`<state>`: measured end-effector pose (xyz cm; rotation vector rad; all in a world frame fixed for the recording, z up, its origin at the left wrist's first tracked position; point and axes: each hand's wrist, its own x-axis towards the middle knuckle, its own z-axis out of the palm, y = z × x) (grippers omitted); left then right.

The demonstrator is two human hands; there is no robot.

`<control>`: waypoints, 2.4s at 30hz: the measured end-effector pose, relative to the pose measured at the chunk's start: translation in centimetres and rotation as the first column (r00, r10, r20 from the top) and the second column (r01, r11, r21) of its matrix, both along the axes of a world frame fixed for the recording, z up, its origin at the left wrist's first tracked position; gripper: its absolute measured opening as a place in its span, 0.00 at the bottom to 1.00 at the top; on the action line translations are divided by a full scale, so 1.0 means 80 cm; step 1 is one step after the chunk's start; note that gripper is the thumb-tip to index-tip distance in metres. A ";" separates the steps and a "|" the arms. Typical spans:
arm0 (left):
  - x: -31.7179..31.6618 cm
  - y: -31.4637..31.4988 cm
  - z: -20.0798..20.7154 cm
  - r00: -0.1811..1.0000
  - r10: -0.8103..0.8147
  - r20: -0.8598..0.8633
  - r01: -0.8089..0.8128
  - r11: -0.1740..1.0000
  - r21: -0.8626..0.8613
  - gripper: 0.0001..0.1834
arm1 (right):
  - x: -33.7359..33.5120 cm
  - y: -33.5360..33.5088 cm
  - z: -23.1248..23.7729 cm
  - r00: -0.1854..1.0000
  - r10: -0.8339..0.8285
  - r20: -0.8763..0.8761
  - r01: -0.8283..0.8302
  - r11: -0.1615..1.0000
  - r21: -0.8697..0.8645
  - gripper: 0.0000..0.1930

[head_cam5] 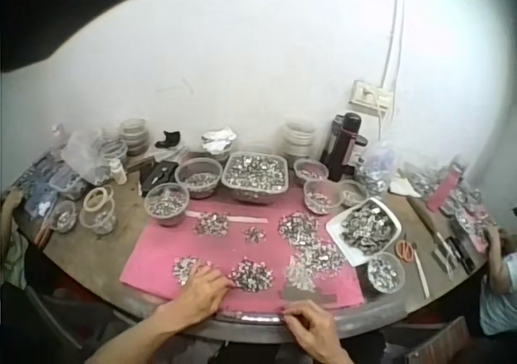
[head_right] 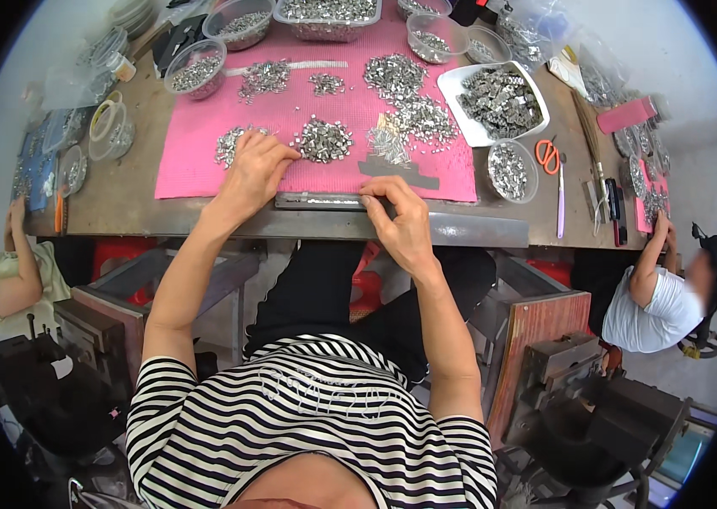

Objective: The person arranges small metal components into a slotted jig by hand, presses the jig using a manual wheel press machine, and fits more metal pieces into the jig at the workbench.

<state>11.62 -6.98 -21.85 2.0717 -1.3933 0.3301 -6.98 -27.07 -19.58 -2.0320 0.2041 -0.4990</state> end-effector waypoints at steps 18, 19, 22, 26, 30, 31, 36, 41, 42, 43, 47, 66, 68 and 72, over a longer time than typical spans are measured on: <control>-0.014 0.001 -0.001 0.976 0.183 -0.115 -0.187 0.982 -0.031 0.03 | 0.002 0.017 -0.018 0.972 -0.008 0.237 0.119 0.881 -0.457 0.08; -0.014 0.001 0.000 0.979 0.186 -0.080 -0.187 0.982 -0.011 0.03 | 0.002 0.018 -0.015 0.962 0.028 0.273 0.135 0.817 -0.560 0.08; -0.013 0.000 0.002 0.983 0.181 -0.041 -0.180 0.984 0.016 0.04 | 0.000 0.016 -0.011 0.965 0.062 0.256 0.109 0.791 -0.602 0.10; -0.016 -0.002 0.001 0.982 0.167 -0.087 -0.168 0.986 -0.002 0.04 | -0.009 0.006 -0.021 0.981 -0.057 0.185 0.098 0.970 -0.222 0.10; -0.046 -0.018 0.016 0.950 -0.023 -0.312 -0.028 0.987 -0.158 0.03 | -0.014 -0.004 -0.033 0.984 -0.139 0.108 0.135 0.990 0.041 0.08; -0.059 -0.025 0.019 0.934 -0.063 -0.352 0.003 0.986 -0.168 0.03 | -0.013 -0.004 -0.032 0.985 -0.137 0.106 0.133 0.990 0.043 0.07; -0.102 -0.050 0.009 0.943 -0.100 -0.319 0.035 0.979 -0.202 0.04 | -0.013 -0.002 -0.034 0.982 -0.131 0.134 0.127 0.991 0.039 0.07; -0.103 -0.054 0.004 0.956 -0.084 -0.280 0.034 0.983 -0.179 0.06 | -0.014 -0.004 -0.037 0.982 -0.134 0.137 0.131 0.991 0.034 0.07; -0.103 -0.054 0.004 0.959 -0.085 -0.269 0.038 0.984 -0.175 0.06 | -0.013 -0.004 -0.037 0.981 -0.135 0.137 0.132 0.991 0.035 0.07; -0.103 -0.053 0.004 0.962 -0.087 -0.258 0.043 0.984 -0.171 0.06 | -0.013 -0.004 -0.036 0.981 -0.138 0.138 0.134 0.990 0.036 0.07; -0.101 -0.054 0.003 0.967 -0.087 -0.238 0.042 0.981 -0.189 0.06 | -0.011 -0.004 -0.038 0.980 -0.143 0.138 0.139 0.990 0.038 0.07; 0.058 -0.051 0.006 0.970 0.203 -0.133 -0.215 0.973 -0.079 0.08 | -0.013 0.002 -0.030 0.975 -0.158 0.154 0.162 0.987 -0.010 0.06; 0.077 -0.052 0.005 0.963 0.259 -0.076 -0.257 0.966 0.035 0.08 | -0.012 0.002 -0.032 0.974 -0.163 0.158 0.169 0.985 -0.025 0.06; 0.078 -0.056 0.004 0.976 0.217 -0.020 -0.215 0.974 0.067 0.06 | -0.012 0.002 -0.033 0.970 -0.177 0.166 0.180 0.984 -0.002 0.06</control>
